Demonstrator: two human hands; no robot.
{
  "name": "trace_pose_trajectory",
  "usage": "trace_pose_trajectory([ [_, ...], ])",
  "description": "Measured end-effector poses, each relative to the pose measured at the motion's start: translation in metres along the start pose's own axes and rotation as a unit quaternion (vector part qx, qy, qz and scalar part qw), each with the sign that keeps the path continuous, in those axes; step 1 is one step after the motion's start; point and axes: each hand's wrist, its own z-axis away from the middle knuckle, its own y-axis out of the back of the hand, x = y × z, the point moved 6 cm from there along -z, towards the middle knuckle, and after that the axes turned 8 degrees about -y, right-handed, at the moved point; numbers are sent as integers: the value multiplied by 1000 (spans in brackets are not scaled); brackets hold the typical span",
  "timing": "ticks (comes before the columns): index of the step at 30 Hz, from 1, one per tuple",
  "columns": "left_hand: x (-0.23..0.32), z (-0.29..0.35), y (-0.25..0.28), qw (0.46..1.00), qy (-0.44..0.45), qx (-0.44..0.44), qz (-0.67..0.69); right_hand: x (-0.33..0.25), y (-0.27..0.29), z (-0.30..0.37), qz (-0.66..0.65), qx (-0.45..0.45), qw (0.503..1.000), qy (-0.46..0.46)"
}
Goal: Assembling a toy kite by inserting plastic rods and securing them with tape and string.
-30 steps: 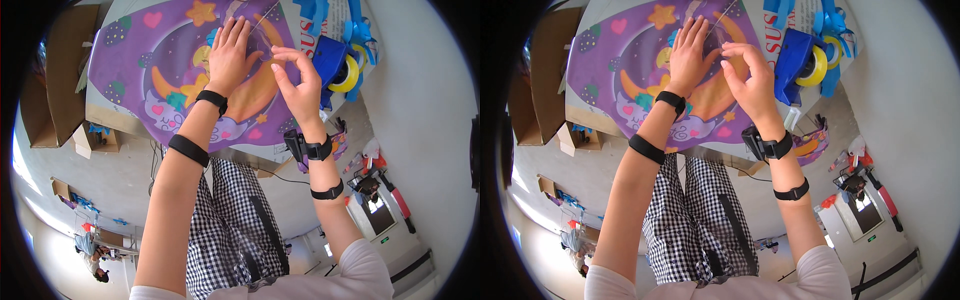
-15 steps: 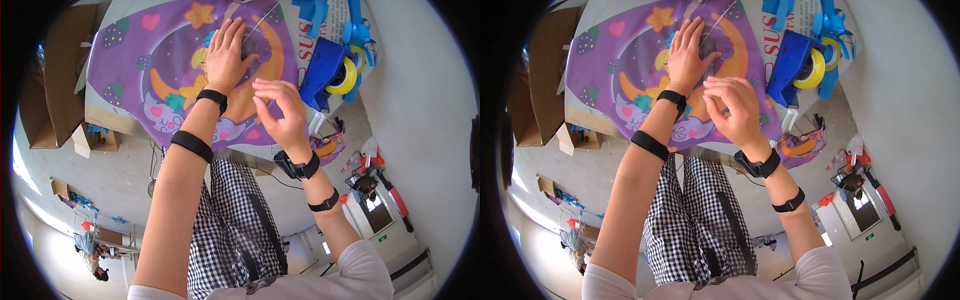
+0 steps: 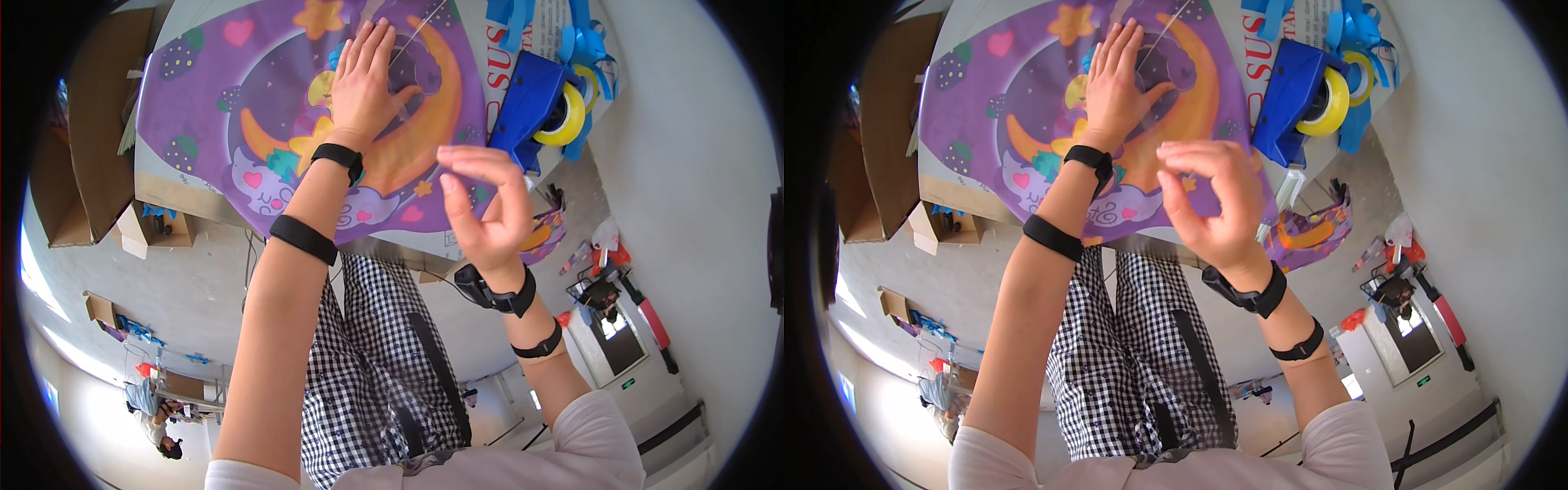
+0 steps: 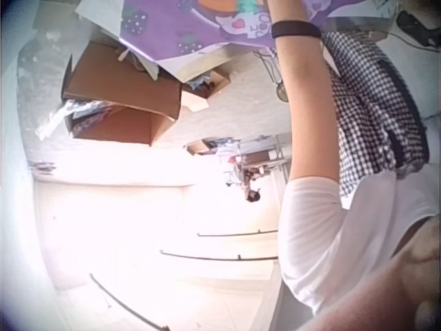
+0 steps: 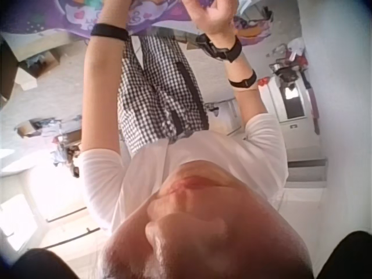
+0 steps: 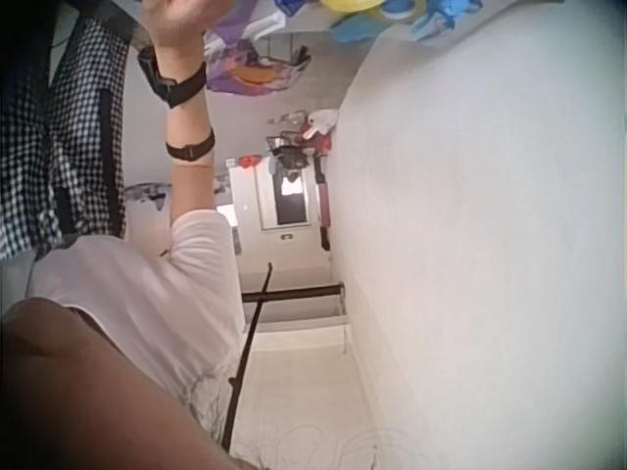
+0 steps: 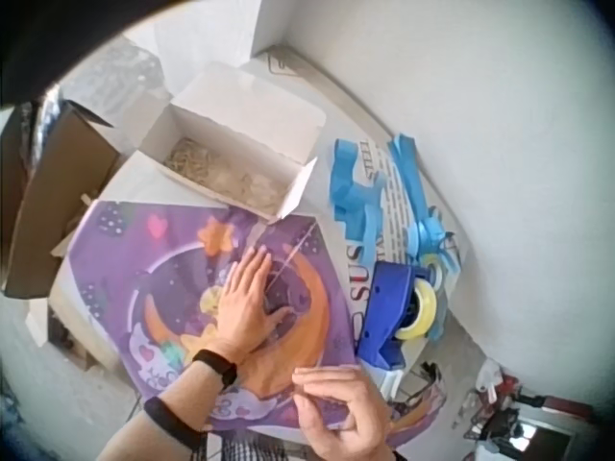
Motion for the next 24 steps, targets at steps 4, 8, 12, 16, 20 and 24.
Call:
trace_pose_trajectory([
  [4, 1, 18, 21, 999, -9, 0, 31, 11, 14, -18, -46, 30, 998, -26],
  [8, -4, 55, 32, 995, 18, -80, 53, 12, 18, -27, -55, 27, 997, -37],
  [12, -9, 79, 32, 996, 28, -80, -15, 12, 17, -37, -53, 17, 998, -25],
  [16, -13, 92, 25, 995, 51, -84, -12, 26, 16, -60, -11, 5, 999, -37],
  [20, -9, 98, 26, 994, 40, -102, -23, 50, 17, -92, -44, 14, 999, -20],
  [24, -3, 98, 26, 989, 20, -129, -63, 83, 16, -120, -87, -5, 995, -56],
])
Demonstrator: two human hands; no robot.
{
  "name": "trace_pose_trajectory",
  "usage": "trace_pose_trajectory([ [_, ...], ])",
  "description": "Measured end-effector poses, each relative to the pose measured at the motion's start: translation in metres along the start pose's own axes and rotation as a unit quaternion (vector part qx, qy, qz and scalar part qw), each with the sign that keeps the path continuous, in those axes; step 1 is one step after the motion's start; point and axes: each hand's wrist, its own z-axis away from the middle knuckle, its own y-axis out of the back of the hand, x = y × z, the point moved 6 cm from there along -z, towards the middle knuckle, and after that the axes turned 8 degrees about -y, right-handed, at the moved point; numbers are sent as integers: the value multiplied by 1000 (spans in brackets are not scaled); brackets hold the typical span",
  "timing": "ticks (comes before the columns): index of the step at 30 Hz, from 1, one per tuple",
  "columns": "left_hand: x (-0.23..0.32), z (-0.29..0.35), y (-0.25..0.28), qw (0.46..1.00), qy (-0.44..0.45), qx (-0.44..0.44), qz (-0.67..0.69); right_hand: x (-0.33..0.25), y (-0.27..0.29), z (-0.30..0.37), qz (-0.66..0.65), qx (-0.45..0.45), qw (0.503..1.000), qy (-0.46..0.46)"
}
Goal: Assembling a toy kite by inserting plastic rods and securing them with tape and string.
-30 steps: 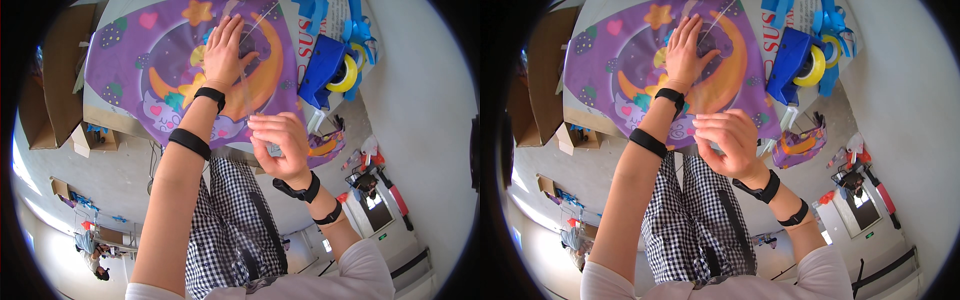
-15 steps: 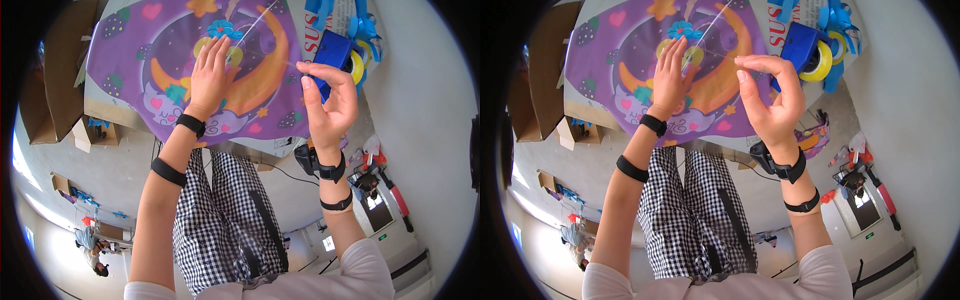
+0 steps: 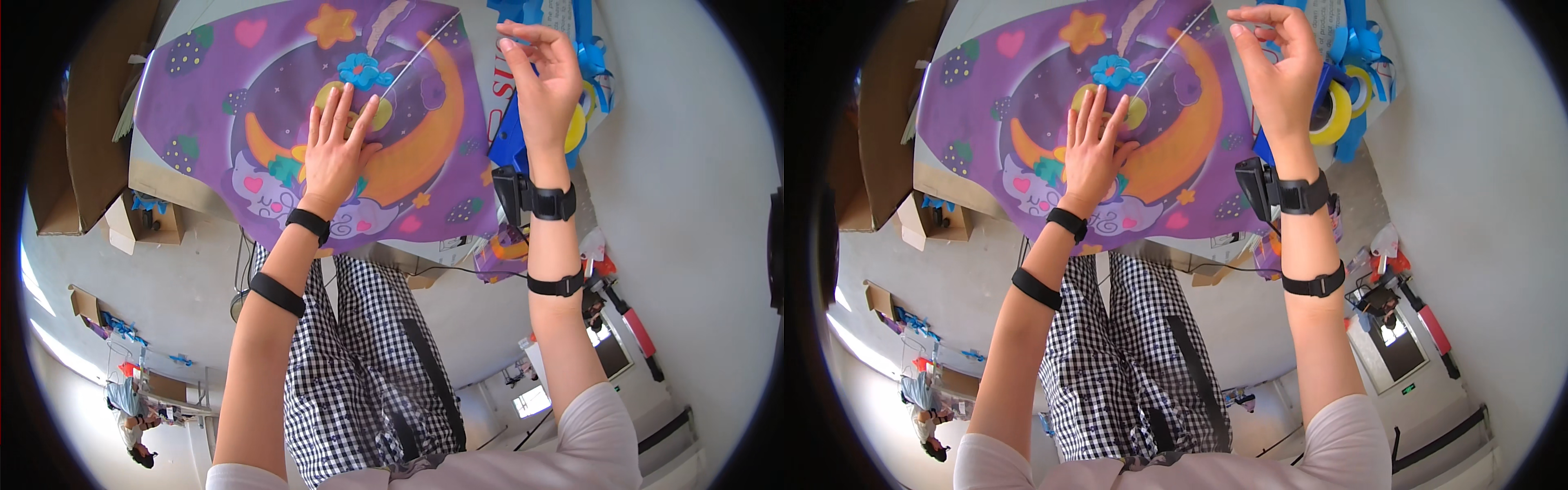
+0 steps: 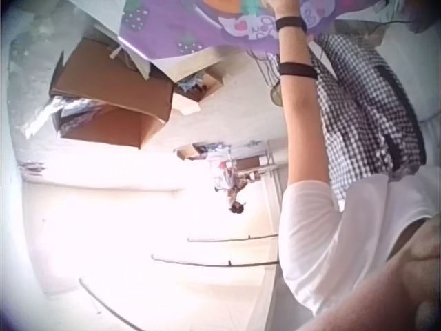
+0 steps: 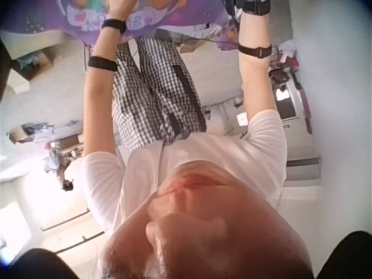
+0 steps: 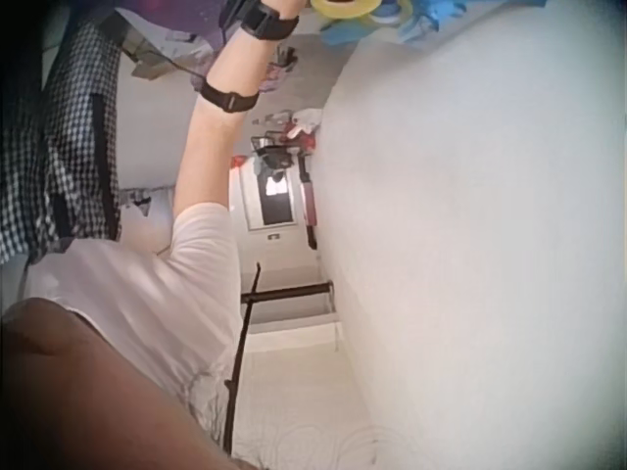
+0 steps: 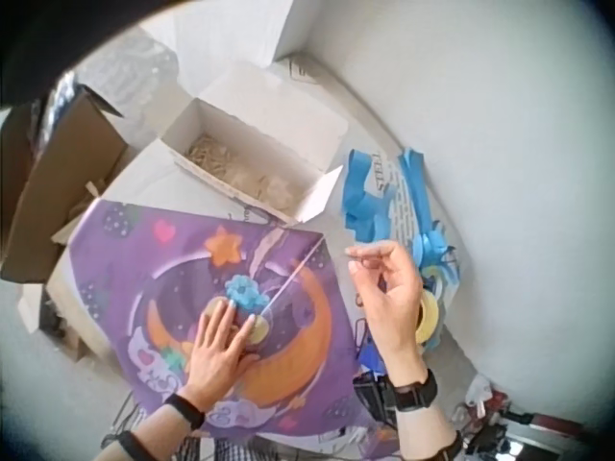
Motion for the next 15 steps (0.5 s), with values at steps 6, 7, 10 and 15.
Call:
trace_pose_trajectory([
  [6, 11, -5, 2, 999, -29, -17, 15, 28, -8, -21, -6, -43, 999, -6],
  [7, 13, -6, 0, 998, -47, -29, 18, 30, -10, -21, -2, -43, 999, -7],
  [10, 16, -12, -6, 994, -89, -56, 21, 30, -16, -23, 3, -37, 999, 0],
  [15, 15, -17, -13, 991, -102, -82, 1, 27, -19, -29, 6, -9, 1000, 23],
])
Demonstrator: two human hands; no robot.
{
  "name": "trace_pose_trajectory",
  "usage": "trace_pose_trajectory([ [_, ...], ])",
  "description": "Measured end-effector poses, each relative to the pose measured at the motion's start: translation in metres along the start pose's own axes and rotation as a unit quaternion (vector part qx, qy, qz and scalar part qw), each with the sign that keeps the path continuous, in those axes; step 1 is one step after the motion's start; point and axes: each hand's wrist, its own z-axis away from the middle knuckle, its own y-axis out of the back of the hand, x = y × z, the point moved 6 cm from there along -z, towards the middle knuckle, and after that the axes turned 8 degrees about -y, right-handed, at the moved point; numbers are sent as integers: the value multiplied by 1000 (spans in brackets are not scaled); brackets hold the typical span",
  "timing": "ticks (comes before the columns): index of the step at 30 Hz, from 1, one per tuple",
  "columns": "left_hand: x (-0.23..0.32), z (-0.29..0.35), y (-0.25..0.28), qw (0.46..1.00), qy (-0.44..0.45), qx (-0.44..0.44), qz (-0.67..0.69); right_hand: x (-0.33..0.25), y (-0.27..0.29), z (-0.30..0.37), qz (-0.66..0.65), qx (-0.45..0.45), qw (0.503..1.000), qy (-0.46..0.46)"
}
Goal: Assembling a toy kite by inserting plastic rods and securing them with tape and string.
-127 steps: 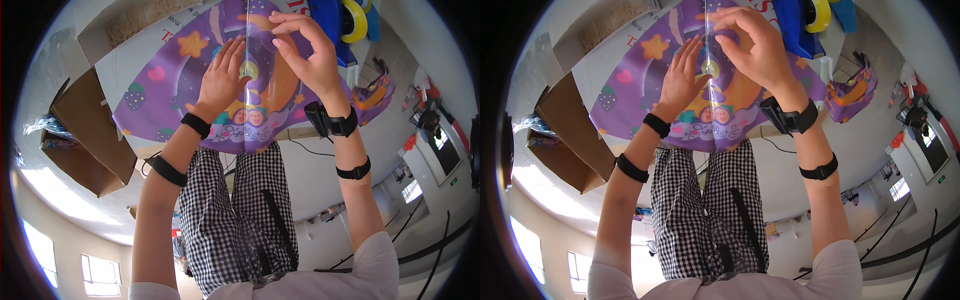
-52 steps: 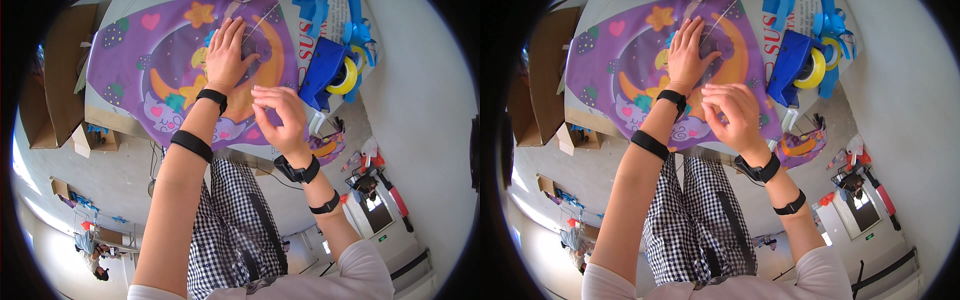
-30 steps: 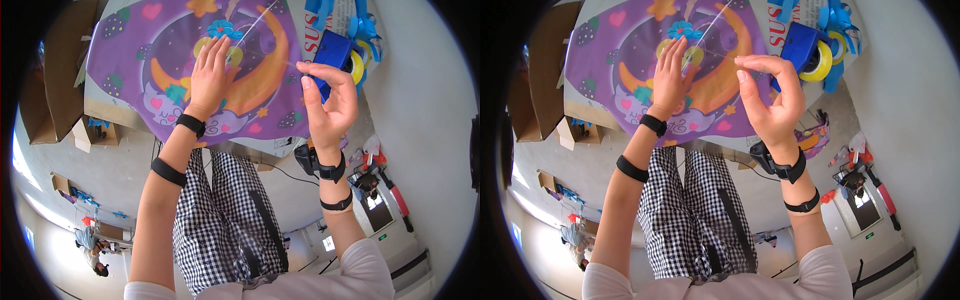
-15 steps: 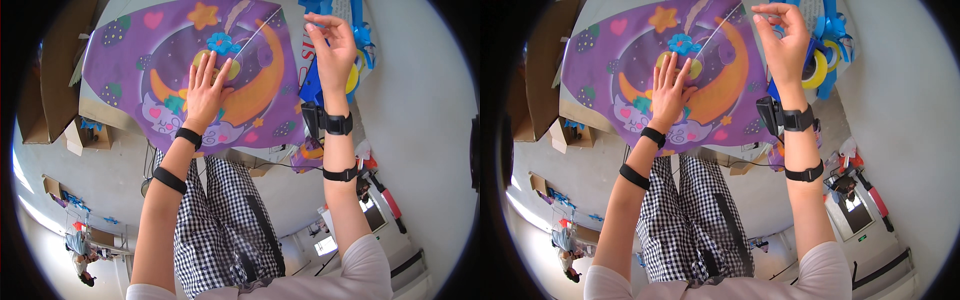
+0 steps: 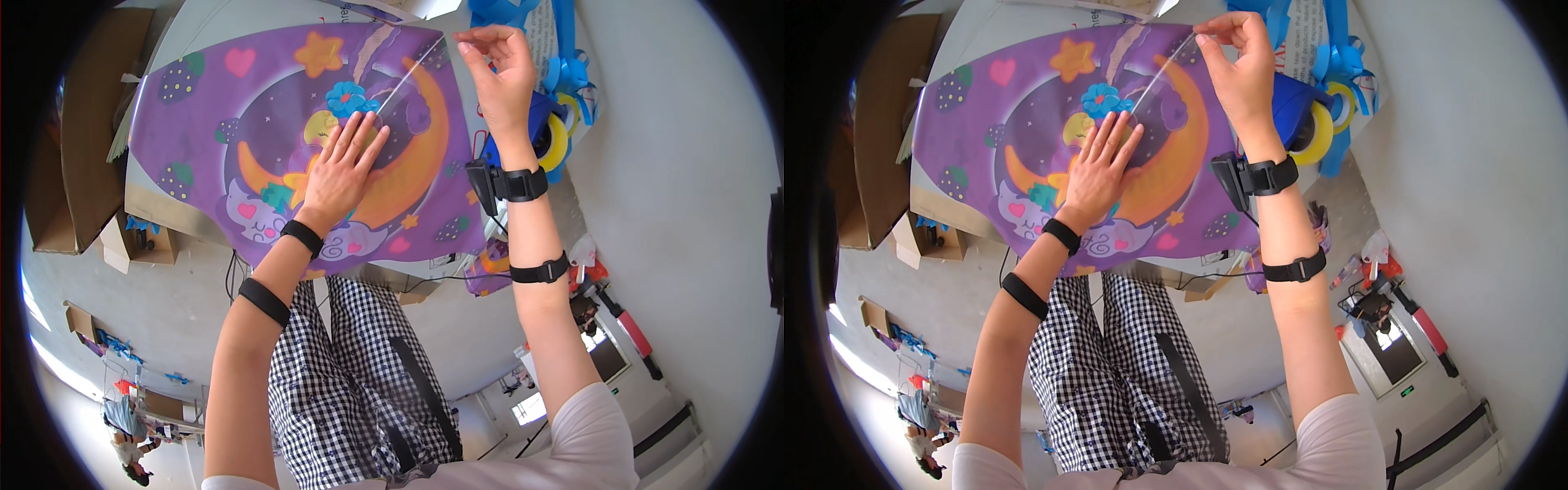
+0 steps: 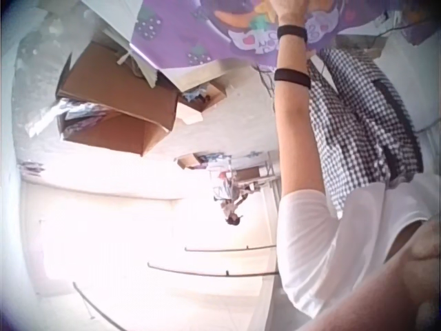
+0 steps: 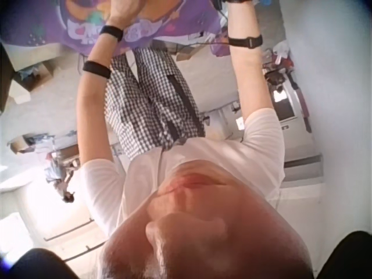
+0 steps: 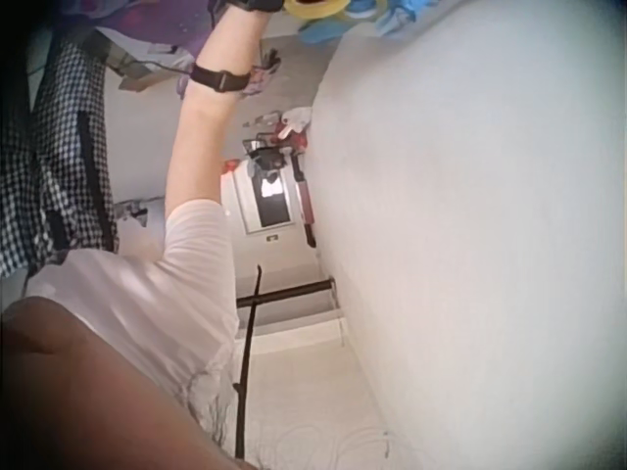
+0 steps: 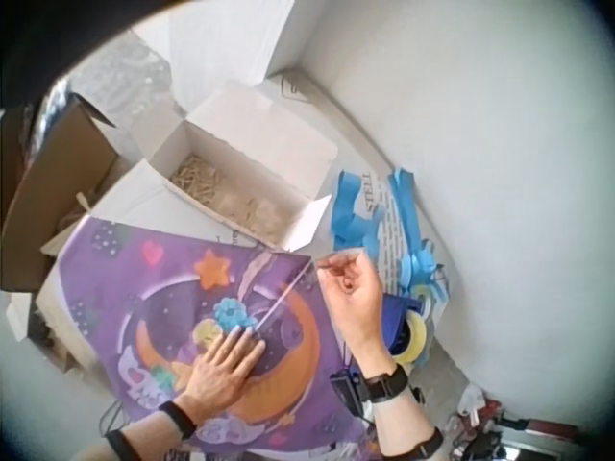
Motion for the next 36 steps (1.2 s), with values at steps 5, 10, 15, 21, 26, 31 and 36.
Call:
trace_pose_trajectory([
  [5, 1, 0, -6, 999, 7, -13, -41, 16, 1, -15, 16, 19, 1000, -16],
  [10, 1, 0, -10, 998, 5, -23, -56, 33, -7, -25, 60, 12, 998, 20],
  [15, 0, 0, -9, 999, 6, -13, -42, 44, -13, -32, 115, 14, 992, 43],
  [21, 1, 1, -9, 999, 10, -21, -41, 53, -15, -28, 136, 52, 989, 23],
  [26, 1, 0, -8, 999, 12, -23, -34, 60, -17, -22, 105, 43, 993, -20],
  [31, 1, 0, -7, 999, 11, -17, -30, 61, -18, -21, 63, 44, 997, -18],
  [36, 2, 0, -7, 999, 10, -13, -33, 59, -21, -24, 67, 42, 997, -11],
])
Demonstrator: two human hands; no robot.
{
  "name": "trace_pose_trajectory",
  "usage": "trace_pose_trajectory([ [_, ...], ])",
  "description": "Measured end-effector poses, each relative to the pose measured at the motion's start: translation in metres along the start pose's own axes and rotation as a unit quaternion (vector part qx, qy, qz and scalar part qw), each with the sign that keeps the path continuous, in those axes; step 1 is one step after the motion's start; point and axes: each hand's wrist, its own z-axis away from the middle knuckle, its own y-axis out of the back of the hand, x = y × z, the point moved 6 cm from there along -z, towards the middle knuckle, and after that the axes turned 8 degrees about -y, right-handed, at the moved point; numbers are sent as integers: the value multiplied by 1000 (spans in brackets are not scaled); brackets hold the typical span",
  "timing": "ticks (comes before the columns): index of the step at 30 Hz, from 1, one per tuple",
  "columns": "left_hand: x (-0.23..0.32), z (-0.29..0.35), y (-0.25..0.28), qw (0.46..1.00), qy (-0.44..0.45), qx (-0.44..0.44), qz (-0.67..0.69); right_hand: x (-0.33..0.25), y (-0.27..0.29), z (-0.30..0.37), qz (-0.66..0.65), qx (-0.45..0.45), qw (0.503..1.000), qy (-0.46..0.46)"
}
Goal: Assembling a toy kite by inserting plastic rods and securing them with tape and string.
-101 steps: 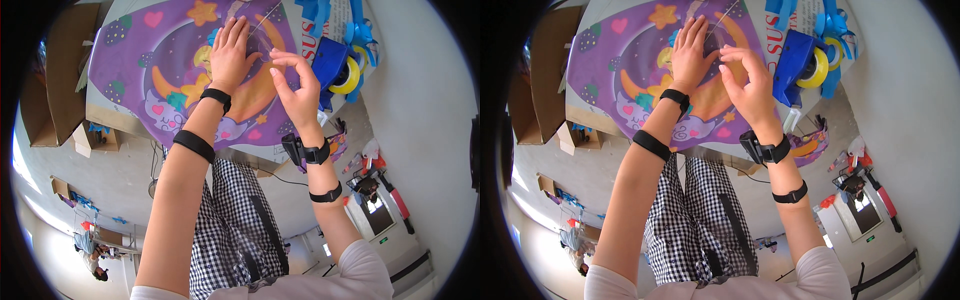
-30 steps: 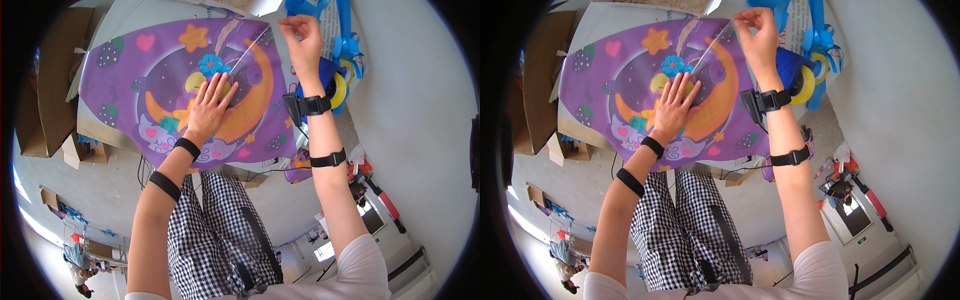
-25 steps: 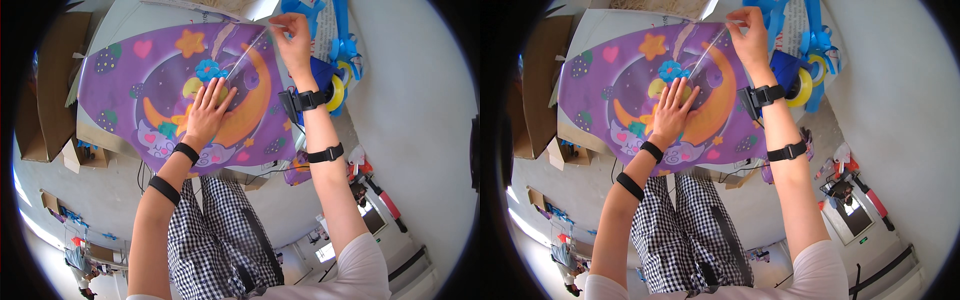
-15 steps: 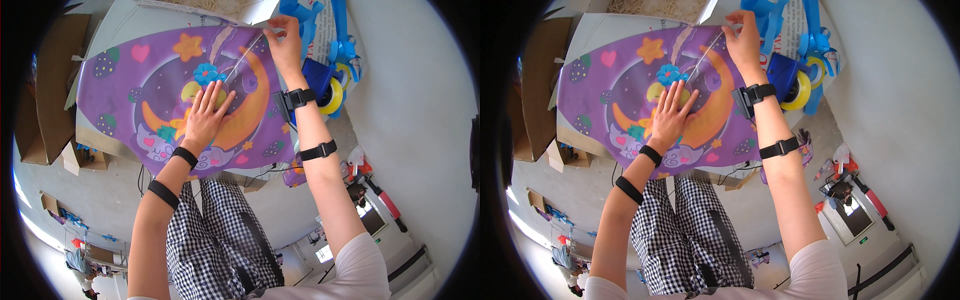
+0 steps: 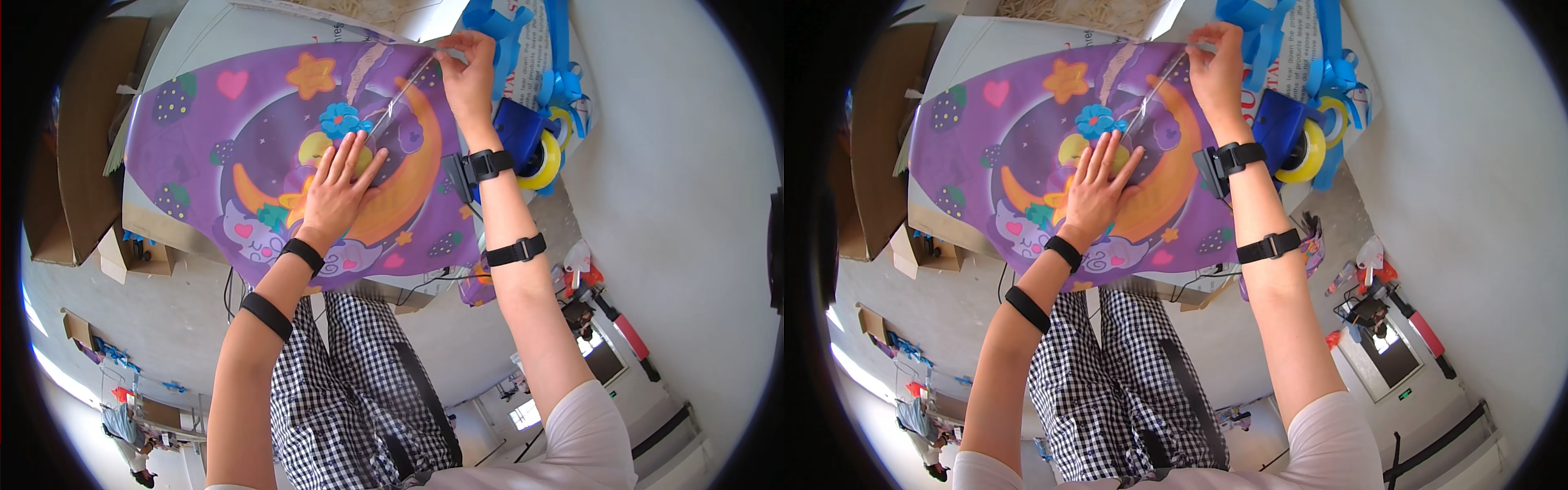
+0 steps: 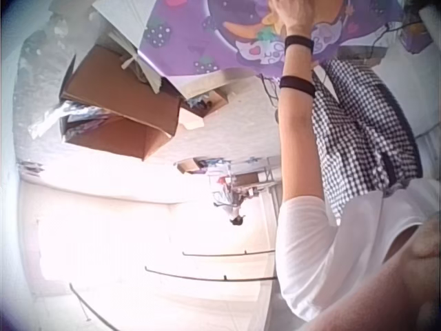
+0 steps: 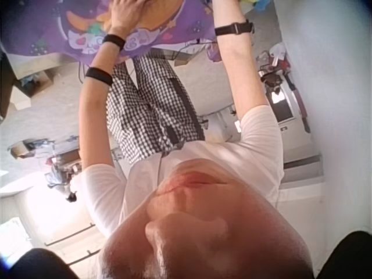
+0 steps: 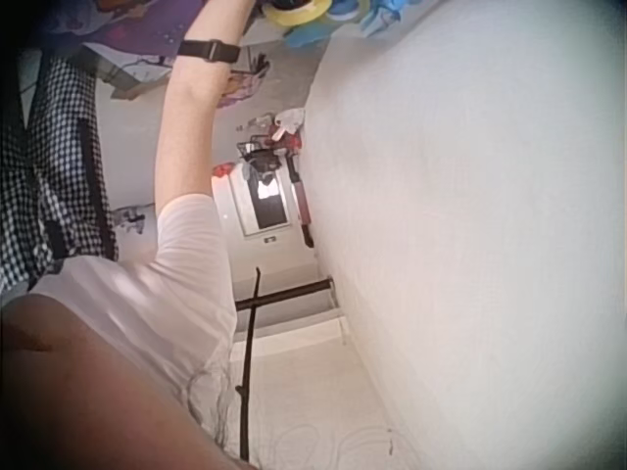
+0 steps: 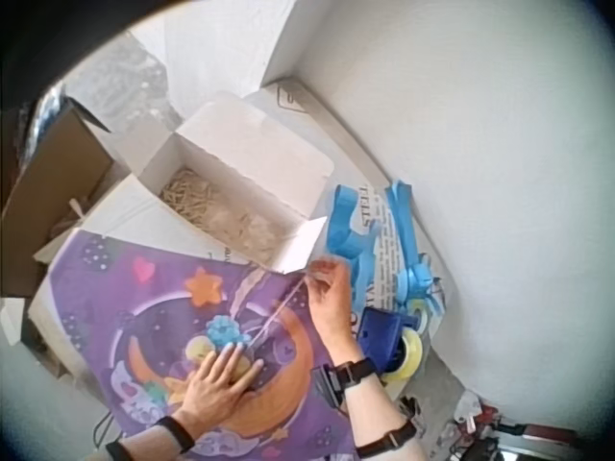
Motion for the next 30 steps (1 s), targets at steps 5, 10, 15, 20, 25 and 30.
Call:
trace_pose_trajectory([
  [5, 0, 1, 0, 1000, 0, 3, -11, -5, -1, -1, 64, 0, 998, 8],
  [10, 0, 0, 0, 1000, 0, 4, -10, -7, -2, 0, 32, 19, 999, 16],
  [15, 0, 0, -1, 1000, -1, 5, -12, -7, -2, 0, 26, 18, 999, 7],
  [20, 0, 0, -1, 1000, 1, 3, -15, -7, -3, 0, 46, 13, 999, 7],
  [25, 0, 0, -1, 1000, 0, 2, -17, 0, -2, -1, 59, 8, 998, -21],
  [30, 1, 0, -2, 1000, 1, 2, -15, 2, -4, 0, 49, 17, 999, -11],
])
